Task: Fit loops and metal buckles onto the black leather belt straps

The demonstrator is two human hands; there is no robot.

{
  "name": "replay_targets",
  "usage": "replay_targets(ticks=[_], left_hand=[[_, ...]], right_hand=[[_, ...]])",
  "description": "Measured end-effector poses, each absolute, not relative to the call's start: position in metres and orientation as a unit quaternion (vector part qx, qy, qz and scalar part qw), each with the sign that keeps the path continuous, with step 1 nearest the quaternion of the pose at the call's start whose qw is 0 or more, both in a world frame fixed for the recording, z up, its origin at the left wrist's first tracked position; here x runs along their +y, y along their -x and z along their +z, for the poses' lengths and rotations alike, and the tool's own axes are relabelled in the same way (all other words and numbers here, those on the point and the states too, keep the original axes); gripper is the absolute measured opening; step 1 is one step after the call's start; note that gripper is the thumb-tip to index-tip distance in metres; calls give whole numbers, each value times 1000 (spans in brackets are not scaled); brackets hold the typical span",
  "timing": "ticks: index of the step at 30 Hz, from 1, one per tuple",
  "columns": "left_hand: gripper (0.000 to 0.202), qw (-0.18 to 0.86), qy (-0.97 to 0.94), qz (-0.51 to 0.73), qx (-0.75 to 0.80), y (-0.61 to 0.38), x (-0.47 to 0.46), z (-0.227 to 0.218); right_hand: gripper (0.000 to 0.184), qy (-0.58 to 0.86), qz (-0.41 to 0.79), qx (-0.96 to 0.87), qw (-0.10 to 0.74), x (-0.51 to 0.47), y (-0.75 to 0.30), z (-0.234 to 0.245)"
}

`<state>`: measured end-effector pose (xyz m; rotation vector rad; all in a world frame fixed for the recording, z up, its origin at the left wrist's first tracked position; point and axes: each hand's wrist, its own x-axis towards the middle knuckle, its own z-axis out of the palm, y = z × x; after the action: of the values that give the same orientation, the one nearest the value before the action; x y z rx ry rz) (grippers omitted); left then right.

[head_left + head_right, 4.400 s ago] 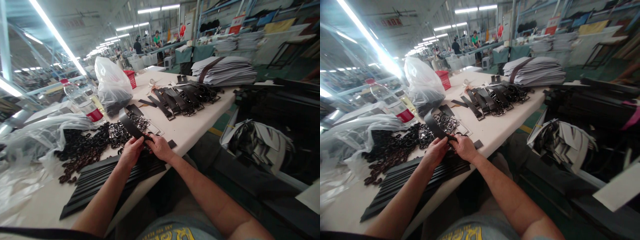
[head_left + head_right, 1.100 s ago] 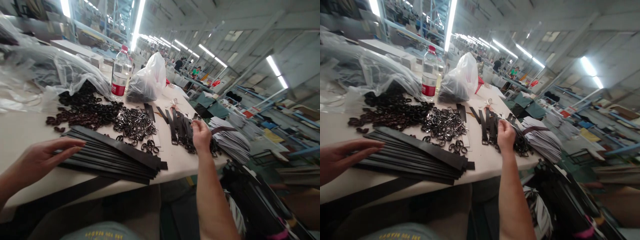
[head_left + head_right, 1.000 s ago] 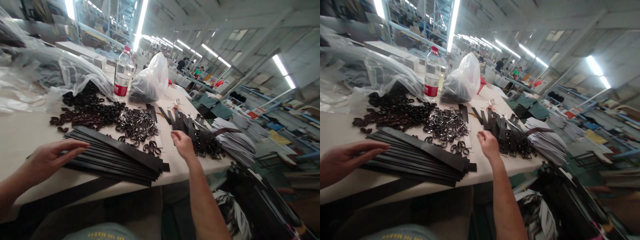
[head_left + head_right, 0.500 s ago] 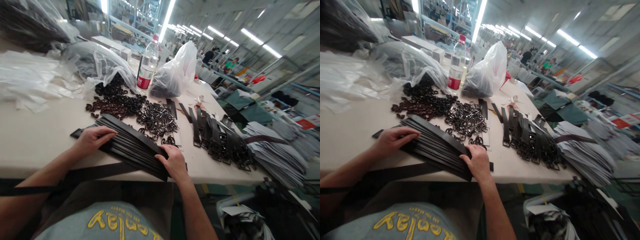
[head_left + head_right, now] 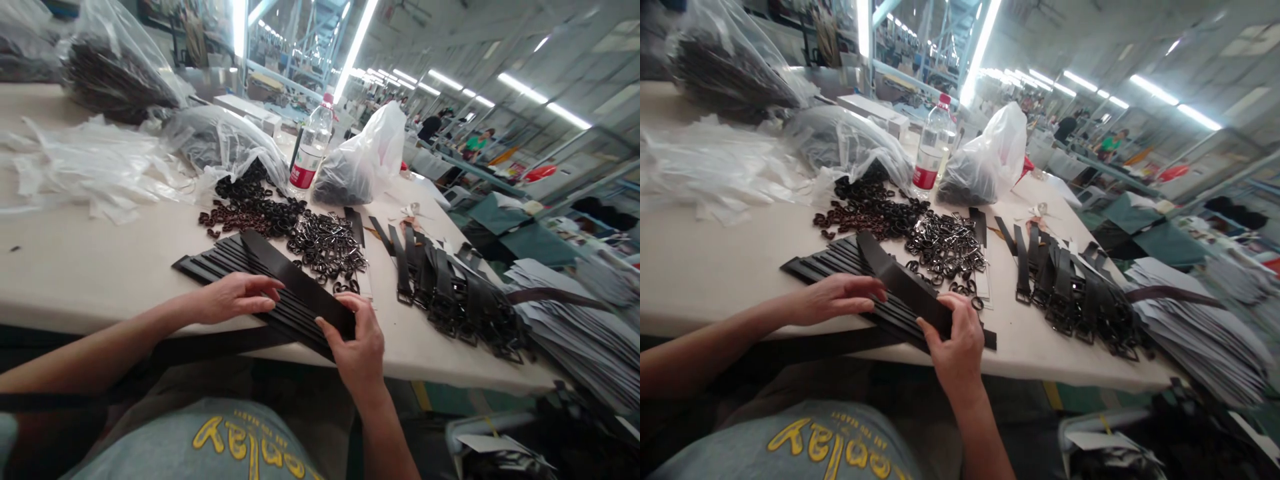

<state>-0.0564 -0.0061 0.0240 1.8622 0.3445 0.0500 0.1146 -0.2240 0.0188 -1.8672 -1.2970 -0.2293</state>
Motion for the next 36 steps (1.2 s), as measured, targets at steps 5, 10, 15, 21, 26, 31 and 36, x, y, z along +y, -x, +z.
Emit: replay_targets(ticks=[5, 10, 15, 21, 26, 31, 36], left_hand=[[38, 711, -656, 54, 247, 42, 12, 15], [24, 795, -498, 139, 318, 36, 34, 12], [13, 789, -464, 242, 321, 51, 45, 30], [12, 795, -443, 242, 336, 72, 18, 30], [26, 839, -429, 163, 292, 70, -55, 18], [36, 855, -431, 100, 271, 65, -100, 4], [39, 858, -417, 95, 284, 66, -105, -4]], right_hand=[[30, 751, -84, -501, 422, -225, -94, 1], [33, 770, -83, -480, 412, -229, -83, -15], [32, 783, -75, -475, 394, -255, -87, -17], [35, 796, -14, -495, 348, -284, -96, -17], [41, 760, -29, -541, 359, -266, -71, -1], [36, 732, -62, -551, 396, -239, -47, 6], [31, 738, -91, -543, 390, -236, -44, -2]])
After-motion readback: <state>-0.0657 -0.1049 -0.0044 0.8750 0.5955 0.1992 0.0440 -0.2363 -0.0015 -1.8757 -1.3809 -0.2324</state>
